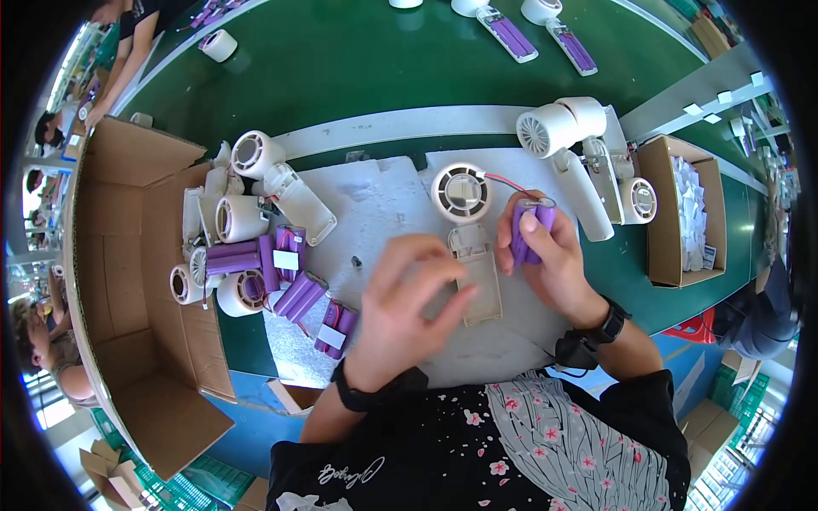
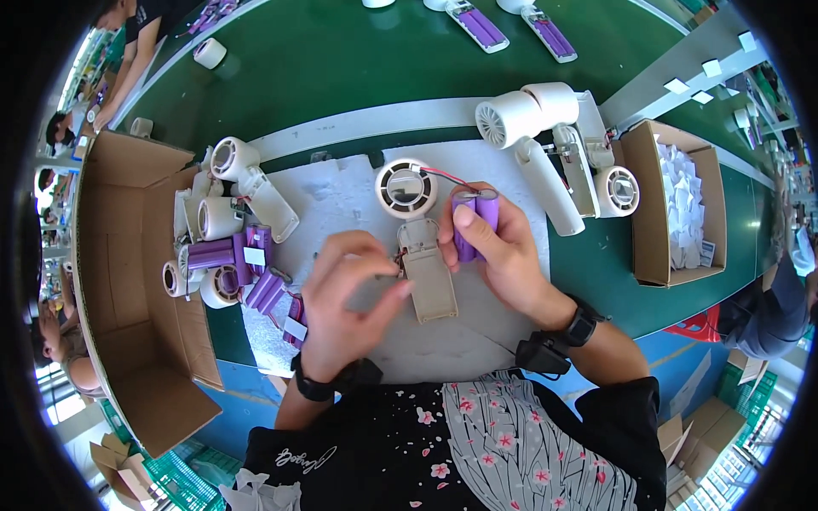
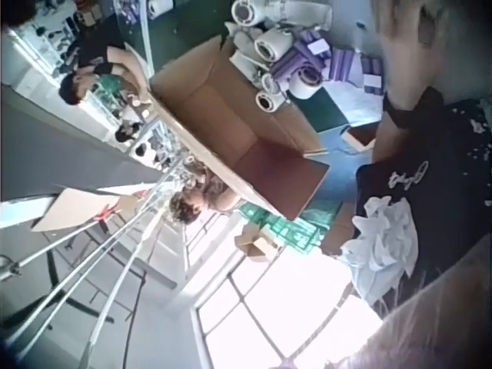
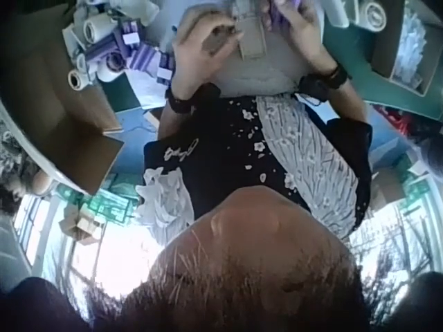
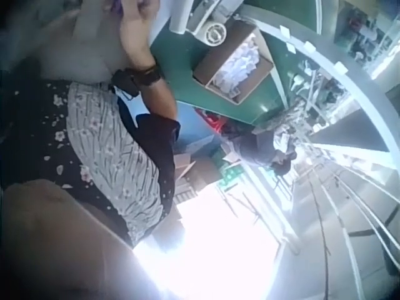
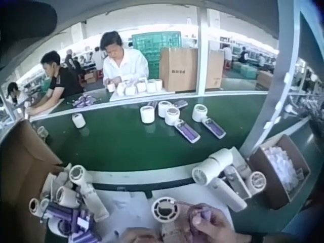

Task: The person assembles a handheld fan by connecting a battery pack to a circuit board and fitting them into the housing. They then press a button to test the light and fan before setting the assembly aside.

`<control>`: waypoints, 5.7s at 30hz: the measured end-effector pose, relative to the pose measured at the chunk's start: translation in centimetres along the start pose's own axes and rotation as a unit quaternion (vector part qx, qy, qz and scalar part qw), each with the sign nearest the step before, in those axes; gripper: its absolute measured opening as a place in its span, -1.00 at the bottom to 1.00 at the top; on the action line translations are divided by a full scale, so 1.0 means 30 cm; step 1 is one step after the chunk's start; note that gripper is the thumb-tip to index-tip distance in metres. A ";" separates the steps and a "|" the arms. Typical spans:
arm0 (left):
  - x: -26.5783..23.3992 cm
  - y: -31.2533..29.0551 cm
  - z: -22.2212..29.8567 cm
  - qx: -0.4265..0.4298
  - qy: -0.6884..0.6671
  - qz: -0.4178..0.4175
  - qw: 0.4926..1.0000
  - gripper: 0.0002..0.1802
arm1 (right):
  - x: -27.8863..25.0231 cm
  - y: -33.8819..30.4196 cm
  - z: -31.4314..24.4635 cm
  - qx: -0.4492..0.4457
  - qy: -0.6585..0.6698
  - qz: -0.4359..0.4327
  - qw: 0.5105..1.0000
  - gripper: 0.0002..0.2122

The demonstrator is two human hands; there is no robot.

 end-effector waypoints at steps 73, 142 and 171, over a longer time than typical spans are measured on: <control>0.069 -0.089 -0.200 -0.256 -0.284 -0.071 0.921 -0.57 | 0.147 -0.012 -0.081 -0.106 -0.512 -0.039 0.852 -0.90; 0.015 -0.050 -0.139 -0.111 -0.079 0.011 0.991 -0.66 | 0.199 -0.047 -0.118 -0.230 -0.570 0.064 0.786 -0.64; 0.083 -0.065 -0.196 -0.211 -0.189 -0.063 0.957 -0.55 | 0.143 -0.034 -0.092 -0.152 -0.531 0.072 0.830 -0.81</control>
Point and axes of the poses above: each hand's wrist, its own y-axis towards the middle knuckle, its own x-axis out of the palm, z = x × y, the point moved 10 cm from there along y, towards the middle knuckle, and after that the axes turned 5 degrees about x, right-handed, at the moved point
